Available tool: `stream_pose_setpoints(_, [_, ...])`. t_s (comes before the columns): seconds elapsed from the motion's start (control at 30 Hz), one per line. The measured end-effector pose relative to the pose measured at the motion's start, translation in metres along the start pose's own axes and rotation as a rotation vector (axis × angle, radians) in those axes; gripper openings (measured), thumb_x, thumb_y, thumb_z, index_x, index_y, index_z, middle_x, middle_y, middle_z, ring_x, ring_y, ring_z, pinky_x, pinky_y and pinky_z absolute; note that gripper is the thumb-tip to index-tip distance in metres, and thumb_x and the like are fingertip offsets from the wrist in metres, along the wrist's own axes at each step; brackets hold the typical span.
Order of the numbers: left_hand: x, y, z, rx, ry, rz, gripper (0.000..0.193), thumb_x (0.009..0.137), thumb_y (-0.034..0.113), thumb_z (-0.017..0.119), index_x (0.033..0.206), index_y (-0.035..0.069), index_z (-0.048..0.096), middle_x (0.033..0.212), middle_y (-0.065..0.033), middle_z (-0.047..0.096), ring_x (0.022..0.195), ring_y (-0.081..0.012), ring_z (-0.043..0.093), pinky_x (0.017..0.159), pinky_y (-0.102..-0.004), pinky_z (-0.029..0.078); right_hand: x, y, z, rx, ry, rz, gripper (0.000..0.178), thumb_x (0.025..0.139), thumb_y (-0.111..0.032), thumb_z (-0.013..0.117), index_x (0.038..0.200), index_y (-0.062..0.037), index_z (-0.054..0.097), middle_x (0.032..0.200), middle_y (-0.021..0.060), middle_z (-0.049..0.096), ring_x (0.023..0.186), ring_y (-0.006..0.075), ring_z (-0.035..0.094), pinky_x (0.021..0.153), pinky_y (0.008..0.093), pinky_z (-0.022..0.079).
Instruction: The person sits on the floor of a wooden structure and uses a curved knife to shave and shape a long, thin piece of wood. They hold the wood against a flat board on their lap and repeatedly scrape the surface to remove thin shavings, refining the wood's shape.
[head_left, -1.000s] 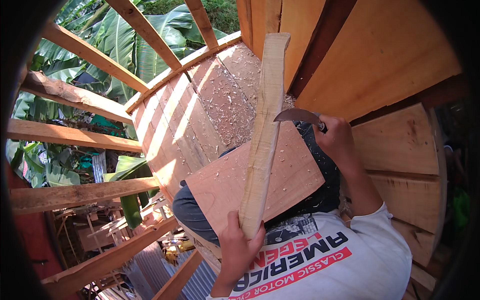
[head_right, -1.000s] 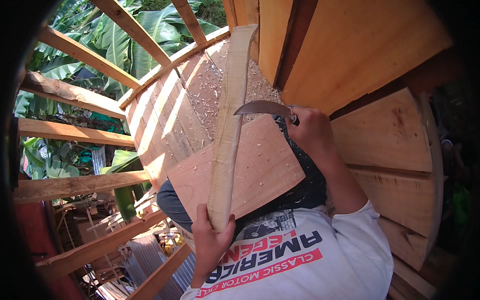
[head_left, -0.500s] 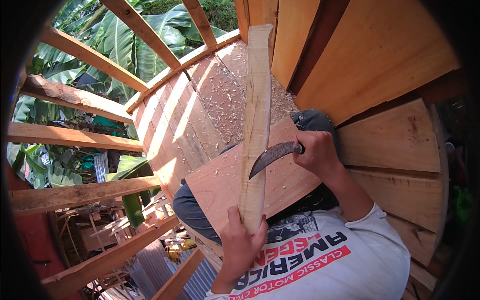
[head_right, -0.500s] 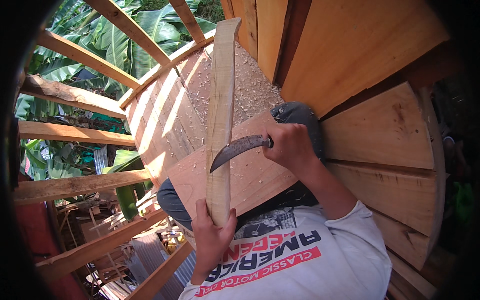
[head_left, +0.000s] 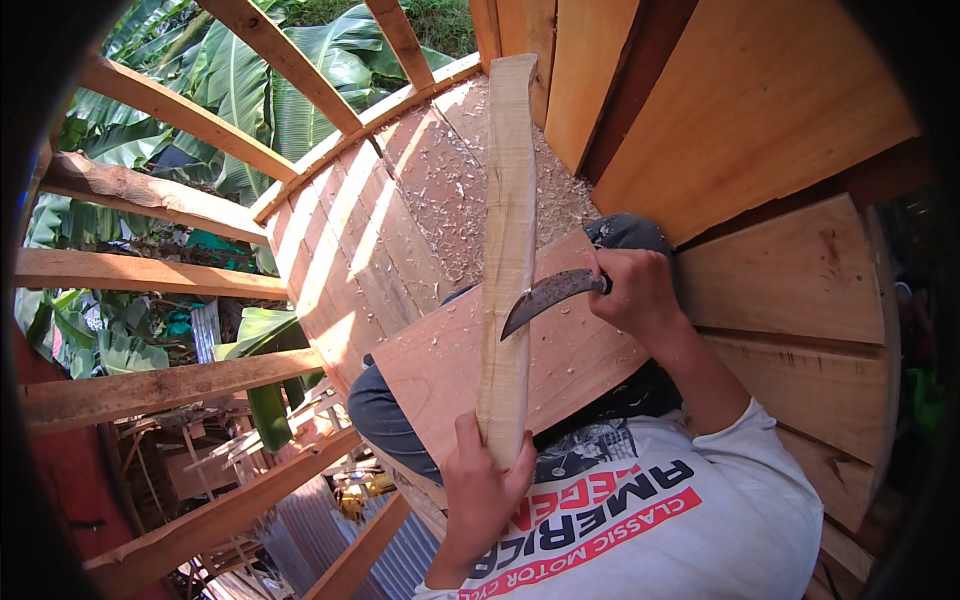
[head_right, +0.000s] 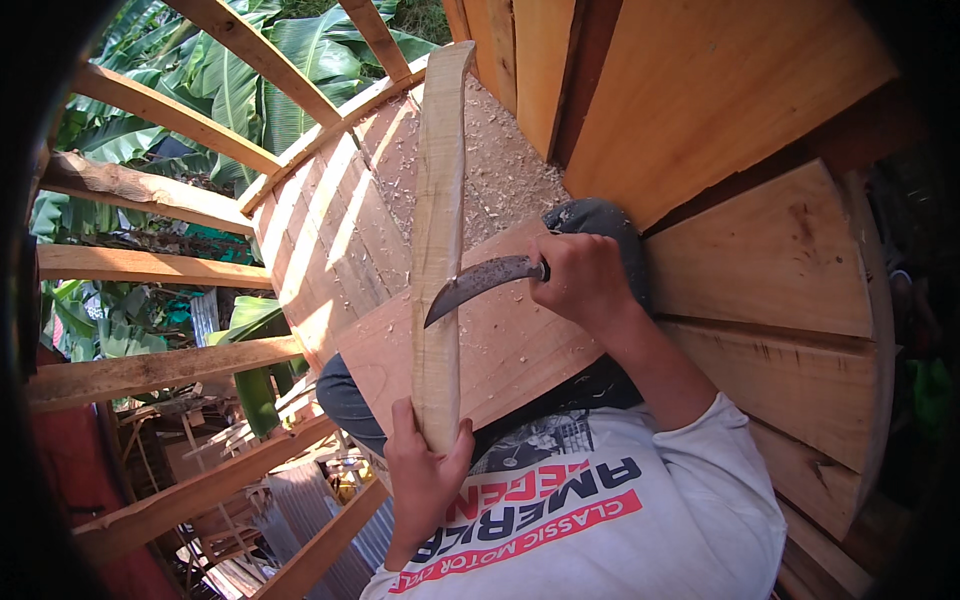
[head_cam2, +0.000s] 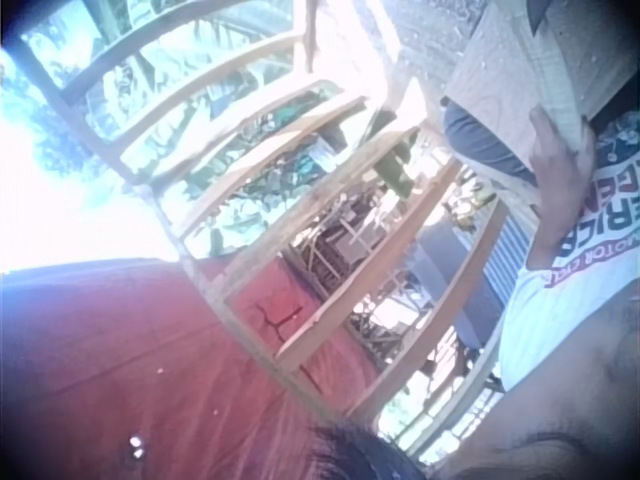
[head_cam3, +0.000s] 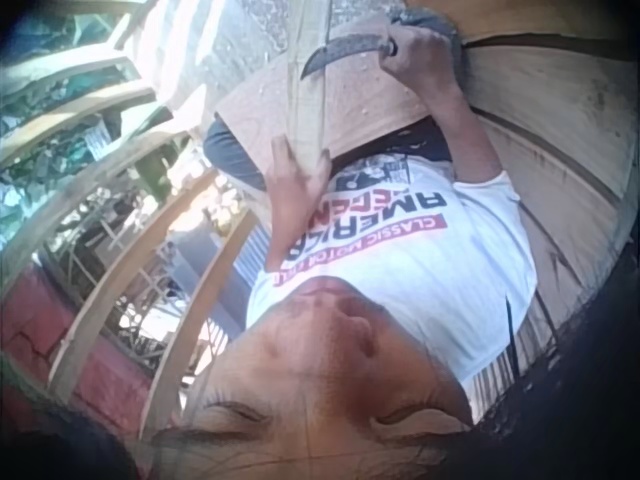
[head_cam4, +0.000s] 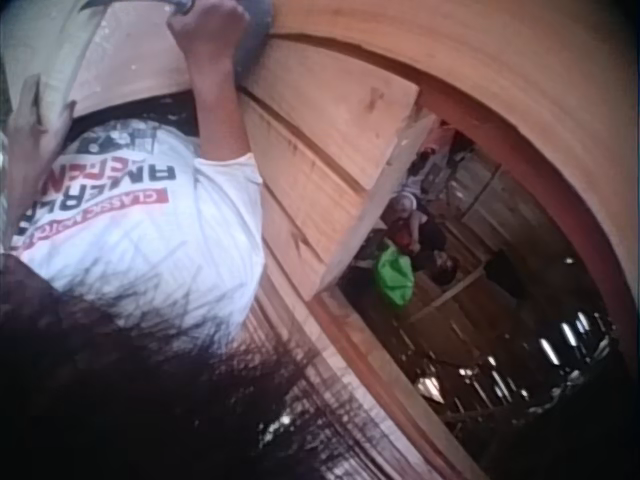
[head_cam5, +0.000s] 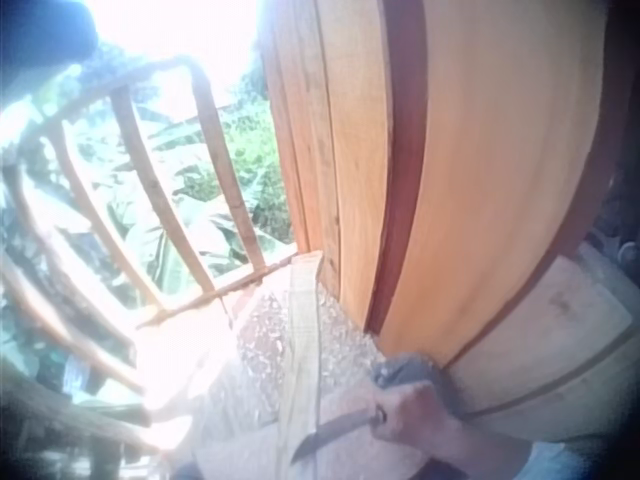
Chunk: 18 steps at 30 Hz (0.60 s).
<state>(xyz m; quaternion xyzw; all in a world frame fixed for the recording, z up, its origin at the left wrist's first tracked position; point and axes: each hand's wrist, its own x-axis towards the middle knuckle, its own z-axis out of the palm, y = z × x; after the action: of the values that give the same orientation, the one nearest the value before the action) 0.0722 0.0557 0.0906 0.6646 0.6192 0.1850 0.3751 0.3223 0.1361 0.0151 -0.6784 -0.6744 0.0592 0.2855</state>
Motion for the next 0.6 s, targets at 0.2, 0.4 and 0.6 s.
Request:
stream_pose_setpoints(0.2, [0.0, 0.006, -0.005, 0.062, 0.026, -0.03, 0.042, 0.078, 0.017, 0.074, 0.104, 0.0, 0.046, 0.07, -0.0228, 0.061, 0.064, -0.0408, 0.066, 0.055, -0.0434, 0.052, 0.004, -0.003, 0.005, -0.025, -0.071, 0.07, 0.011, 0.072, -0.019, 0.065, 0.076, -0.0088, 0.069, 0.066, 0.0154, 0.064, 0.066, 0.0338, 0.066, 0.062, 0.0422, 0.053])
stream_pose_setpoints(0.4, [-0.023, -0.009, -0.011, 0.007, 0.007, -0.048, 0.04, 0.078, 0.016, 0.073, 0.102, -0.001, 0.046, 0.073, -0.0251, 0.062, 0.072, -0.0414, 0.067, 0.06, -0.0428, 0.053, 0.037, 0.047, 0.0, -0.054, -0.015, 0.498, 0.018, 0.079, -0.021, 0.064, 0.082, -0.0043, 0.07, 0.072, 0.0216, 0.065, 0.073, 0.0379, 0.066, 0.066, 0.0448, 0.053])
stream_pose_setpoints(0.6, [0.008, -0.022, 0.005, -0.045, 0.032, -0.126, 0.039, 0.076, 0.014, 0.072, 0.101, -0.002, 0.047, 0.077, -0.0262, 0.063, 0.072, -0.0406, 0.066, 0.062, -0.042, 0.051, 0.008, -0.015, 0.008, 0.25, -0.261, 0.226, 0.02, 0.082, -0.023, 0.066, 0.083, -0.0032, 0.07, 0.069, 0.0212, 0.064, 0.068, 0.0395, 0.064, 0.064, 0.045, 0.051])
